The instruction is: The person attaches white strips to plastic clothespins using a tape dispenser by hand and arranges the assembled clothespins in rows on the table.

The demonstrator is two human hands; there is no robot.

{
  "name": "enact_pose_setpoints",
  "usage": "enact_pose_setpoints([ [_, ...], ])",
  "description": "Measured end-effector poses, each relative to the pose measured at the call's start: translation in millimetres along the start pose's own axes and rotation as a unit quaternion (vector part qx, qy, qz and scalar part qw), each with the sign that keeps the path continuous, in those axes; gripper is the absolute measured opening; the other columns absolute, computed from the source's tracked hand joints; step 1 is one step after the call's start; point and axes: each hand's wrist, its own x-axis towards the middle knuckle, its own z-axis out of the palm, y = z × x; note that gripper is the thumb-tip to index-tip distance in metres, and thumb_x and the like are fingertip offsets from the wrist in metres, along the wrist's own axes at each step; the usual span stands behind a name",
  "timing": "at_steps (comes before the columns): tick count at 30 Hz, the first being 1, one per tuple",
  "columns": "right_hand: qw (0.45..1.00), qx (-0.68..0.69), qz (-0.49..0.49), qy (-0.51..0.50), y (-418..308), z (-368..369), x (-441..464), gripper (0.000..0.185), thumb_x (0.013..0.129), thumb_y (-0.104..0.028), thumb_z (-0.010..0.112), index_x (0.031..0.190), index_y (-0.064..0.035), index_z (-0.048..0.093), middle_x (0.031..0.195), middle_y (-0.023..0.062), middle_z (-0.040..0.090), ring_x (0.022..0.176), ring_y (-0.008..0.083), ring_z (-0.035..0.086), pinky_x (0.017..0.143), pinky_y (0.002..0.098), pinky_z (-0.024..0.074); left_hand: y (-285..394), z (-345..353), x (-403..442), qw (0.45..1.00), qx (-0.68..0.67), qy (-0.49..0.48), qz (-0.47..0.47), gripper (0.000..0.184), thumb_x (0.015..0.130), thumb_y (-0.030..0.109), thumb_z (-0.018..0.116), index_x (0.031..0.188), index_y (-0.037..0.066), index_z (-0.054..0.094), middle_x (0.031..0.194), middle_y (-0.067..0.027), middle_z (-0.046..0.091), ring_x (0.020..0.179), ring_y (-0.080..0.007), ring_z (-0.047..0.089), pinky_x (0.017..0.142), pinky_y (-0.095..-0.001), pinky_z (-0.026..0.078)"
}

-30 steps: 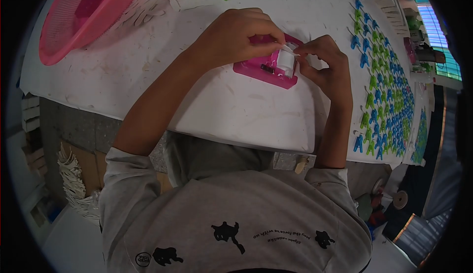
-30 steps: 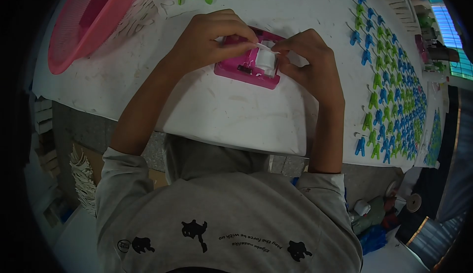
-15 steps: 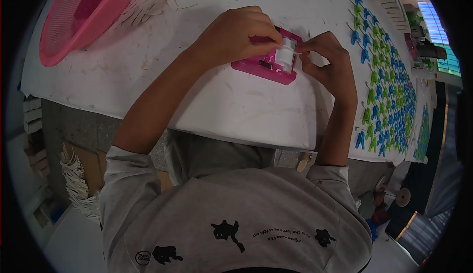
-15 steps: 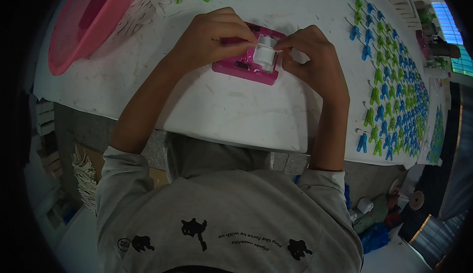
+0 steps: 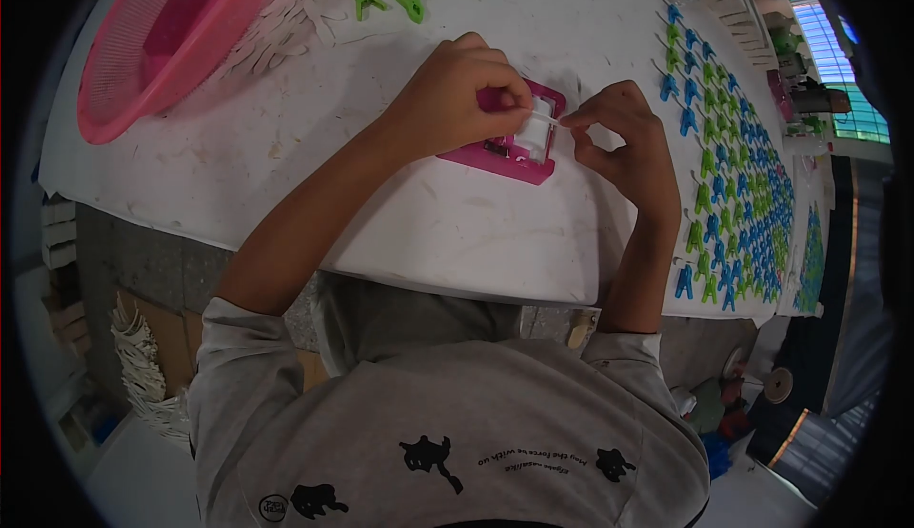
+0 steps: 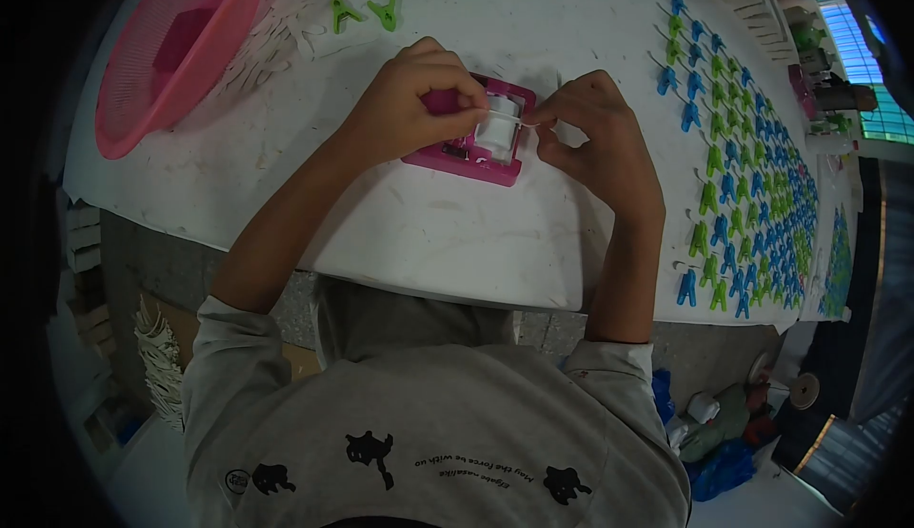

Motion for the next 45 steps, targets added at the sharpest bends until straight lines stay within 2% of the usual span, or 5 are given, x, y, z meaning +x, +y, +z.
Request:
enact_pose_setpoints([
  [20,0.992,-0.032,-0.11,0.048,-43,-6,39,0.037,0.065,0.005,0.067,0.099,-0.0099,0.069,0.08,0.0034,0.061,0.082,0.0208,0.054,0.067,0.0325,0.0491,-5,3,-2,1.0,-0.008,0.004,-0.016,0.01,0.068,0.012,0.076,0.077,0.01,0.07,0.069,0.002,0.06,0.078,-0.0169,0.049,0.073,-0.0314,0.044],
  [23,0.991,-0.016,-0.119,0.053,-50,2,43,0.039,0.066,0.004,0.069,0.102,-0.0111,0.068,0.078,0.0026,0.061,0.082,0.0214,0.054,0.067,0.0327,0.0498,-8,6,0,1.0,-0.005,0.009,-0.017,0.009,0.067,0.019,0.071,0.074,0.014,0.07,0.068,0.0031,0.06,0.082,-0.0197,0.051,0.083,-0.0353,0.041],
  [32,0.985,-0.009,-0.149,0.087,-51,11,50,0.036,0.068,0.003,0.068,0.102,-0.0092,0.067,0.081,0.0029,0.062,0.083,0.0228,0.055,0.07,0.0335,0.0495,-9,5,-2,0.997,0.039,0.047,0.036,0.024,0.065,0.013,0.077,0.088,0.006,0.07,0.09,-0.0032,0.065,0.089,-0.0226,0.054,0.077,-0.0356,0.047],
  [37,0.978,-0.014,-0.177,0.112,-58,4,57,0.044,0.064,0.005,0.069,0.104,-0.0108,0.066,0.075,0.0009,0.059,0.084,0.0244,0.055,0.069,0.0344,0.0496,-3,-10,-4,0.989,-0.099,0.104,0.03,0.022,0.071,0.008,0.074,0.092,0.005,0.068,0.092,-0.0018,0.058,0.091,-0.0174,0.056,0.08,-0.0306,0.045],
  [45,0.948,-0.033,-0.169,0.267,-64,-8,57,0.05,0.07,-0.028,0.07,0.113,-0.0031,0.062,0.1,0.0141,0.061,0.089,0.0287,0.055,0.078,0.0371,0.0448,-14,-29,2,0.964,-0.109,0.243,-0.01,0.013,0.076,0.009,0.071,0.082,0.006,0.06,0.086,-0.0019,0.054,0.09,-0.016,0.055,0.075,-0.0294,0.049],
])
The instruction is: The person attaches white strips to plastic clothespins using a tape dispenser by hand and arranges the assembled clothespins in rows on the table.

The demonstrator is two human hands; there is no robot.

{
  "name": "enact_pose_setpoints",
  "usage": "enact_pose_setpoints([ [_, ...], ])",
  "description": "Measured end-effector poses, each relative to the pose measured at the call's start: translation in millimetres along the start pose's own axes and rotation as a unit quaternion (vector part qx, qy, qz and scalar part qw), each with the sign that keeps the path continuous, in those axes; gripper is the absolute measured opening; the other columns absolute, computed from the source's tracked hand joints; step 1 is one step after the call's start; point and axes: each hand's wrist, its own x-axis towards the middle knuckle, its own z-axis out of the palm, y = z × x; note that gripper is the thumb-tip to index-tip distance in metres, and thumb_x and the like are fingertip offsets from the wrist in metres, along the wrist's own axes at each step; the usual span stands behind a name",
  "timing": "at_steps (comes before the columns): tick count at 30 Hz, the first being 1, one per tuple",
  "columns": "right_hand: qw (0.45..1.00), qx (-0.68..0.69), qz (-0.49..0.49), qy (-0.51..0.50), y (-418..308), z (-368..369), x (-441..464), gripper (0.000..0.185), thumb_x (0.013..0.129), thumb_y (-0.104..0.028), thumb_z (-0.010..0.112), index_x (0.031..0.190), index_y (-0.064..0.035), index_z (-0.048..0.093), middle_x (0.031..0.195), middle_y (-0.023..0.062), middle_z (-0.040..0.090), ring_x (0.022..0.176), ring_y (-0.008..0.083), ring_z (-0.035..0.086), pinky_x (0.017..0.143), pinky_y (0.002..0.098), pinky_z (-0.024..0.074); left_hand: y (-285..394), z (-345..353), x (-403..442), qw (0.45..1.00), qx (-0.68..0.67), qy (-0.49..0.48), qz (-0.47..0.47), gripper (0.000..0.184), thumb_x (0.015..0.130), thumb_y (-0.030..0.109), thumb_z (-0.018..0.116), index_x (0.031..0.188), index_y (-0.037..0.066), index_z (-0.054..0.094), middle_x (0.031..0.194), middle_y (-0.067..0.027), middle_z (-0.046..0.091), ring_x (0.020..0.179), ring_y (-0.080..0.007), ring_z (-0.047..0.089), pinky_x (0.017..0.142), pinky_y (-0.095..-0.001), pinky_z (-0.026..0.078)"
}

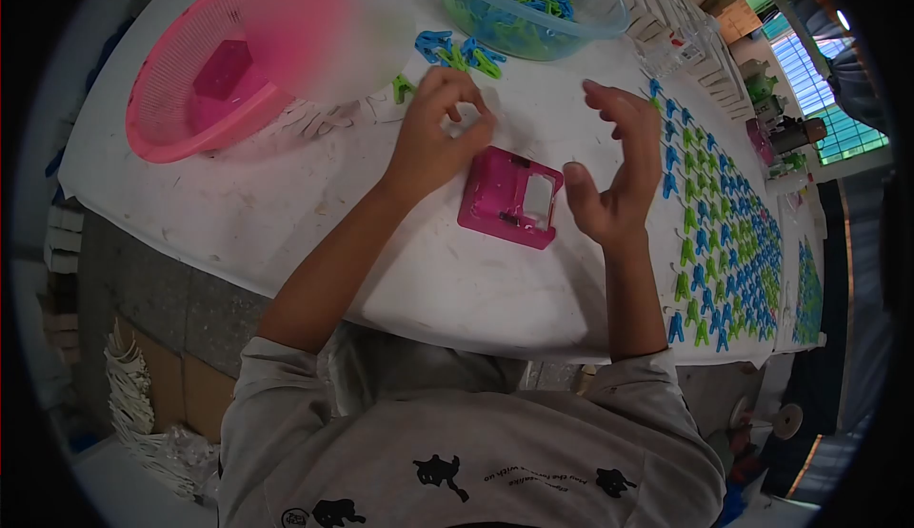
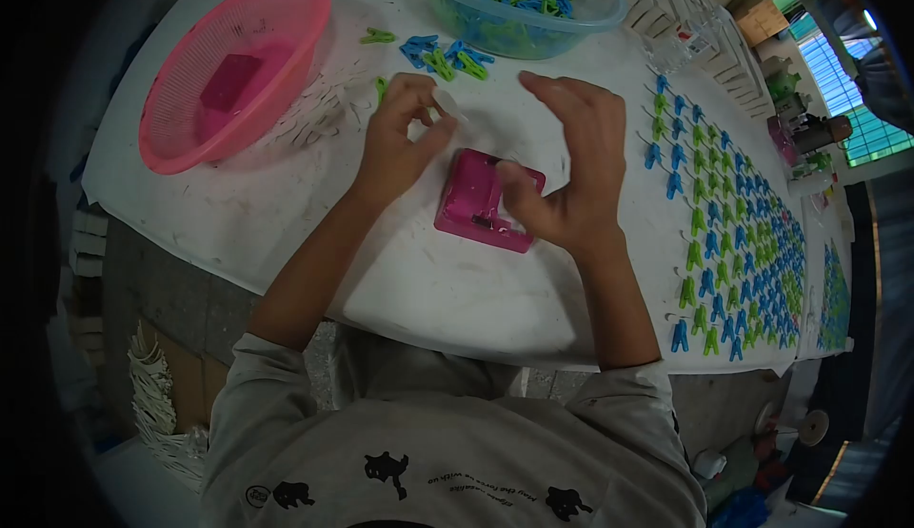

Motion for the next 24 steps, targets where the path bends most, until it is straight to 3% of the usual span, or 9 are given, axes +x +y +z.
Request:
enact_pose_setpoints([
  [1,1.0,0.007,0.001,0.03,4,-1,-4,0.046,0.075,-0.023,0.068,0.114,-0.0008,0.06,0.098,0.0115,0.061,0.089,0.0249,0.055,0.074,0.0337,0.0443,-5,-3,4,0.995,-0.031,0.087,-0.037,0.011,0.079,0.009,0.068,0.081,0.005,0.058,0.086,-0.0012,0.053,0.089,-0.0147,0.055,0.074,-0.029,0.05],
  [2,0.999,0.009,0.002,0.032,8,-1,-12,0.046,0.075,-0.023,0.068,0.114,-0.0008,0.06,0.098,0.0115,0.061,0.089,0.0249,0.055,0.074,0.0337,0.0443,-10,-11,9,0.995,-0.028,0.087,-0.037,0.011,0.079,0.009,0.068,0.081,0.005,0.058,0.086,-0.0012,0.053,0.089,-0.0147,0.055,0.074,-0.029,0.05],
  [4,0.991,0.013,0.115,0.062,15,1,-31,0.04,0.079,-0.017,0.067,0.116,-0.0019,0.059,0.096,0.0092,0.061,0.085,0.0197,0.055,0.07,0.0298,0.0436,-21,-35,18,0.961,-0.106,0.172,-0.188,0.009,0.082,0.009,0.063,0.08,0.004,0.057,0.095,-0.0017,0.051,0.087,-0.0113,0.054,0.071,-0.0275,0.054],
  [7,0.977,0.038,0.186,0.093,23,11,-58,0.037,0.08,-0.008,0.066,0.116,-0.0027,0.059,0.094,0.0072,0.061,0.081,0.0145,0.054,0.067,0.0263,0.0429,-30,-58,24,0.937,-0.162,0.165,-0.261,0.007,0.083,0.008,0.061,0.08,0.003,0.057,0.098,-0.0016,0.051,0.084,-0.01,0.055,0.069,-0.0273,0.058],
  [10,0.961,0.064,0.249,0.103,21,12,-65,0.035,0.081,-0.004,0.064,0.115,-0.0035,0.059,0.092,0.0067,0.06,0.079,0.0124,0.053,0.065,0.0247,0.0423,-33,-59,25,0.943,-0.138,0.145,-0.265,0.006,0.088,0.01,0.055,0.085,0.006,0.057,0.087,-0.0004,0.054,0.082,-0.0089,0.056,0.075,-0.0305,0.06],
  [19,0.957,0.084,0.252,0.114,23,6,-66,0.034,0.081,-0.004,0.064,0.115,-0.0034,0.059,0.089,0.0053,0.06,0.077,0.0123,0.054,0.063,0.0247,0.0422,-30,-56,26,0.931,-0.131,0.167,-0.297,0.007,0.089,0.009,0.055,0.087,0.003,0.057,0.081,-0.0013,0.054,0.074,-0.0112,0.056,0.082,-0.0337,0.058],
  [24,0.956,0.078,0.261,0.112,24,4,-66,0.034,0.081,-0.004,0.064,0.115,-0.004,0.059,0.089,0.0051,0.06,0.078,0.0125,0.054,0.063,0.0248,0.0423,-39,-62,22,0.929,-0.145,0.157,-0.304,0.009,0.089,0.011,0.057,0.091,0.002,0.058,0.087,-0.0032,0.059,0.084,-0.0131,0.061,0.085,-0.0346,0.056],
])
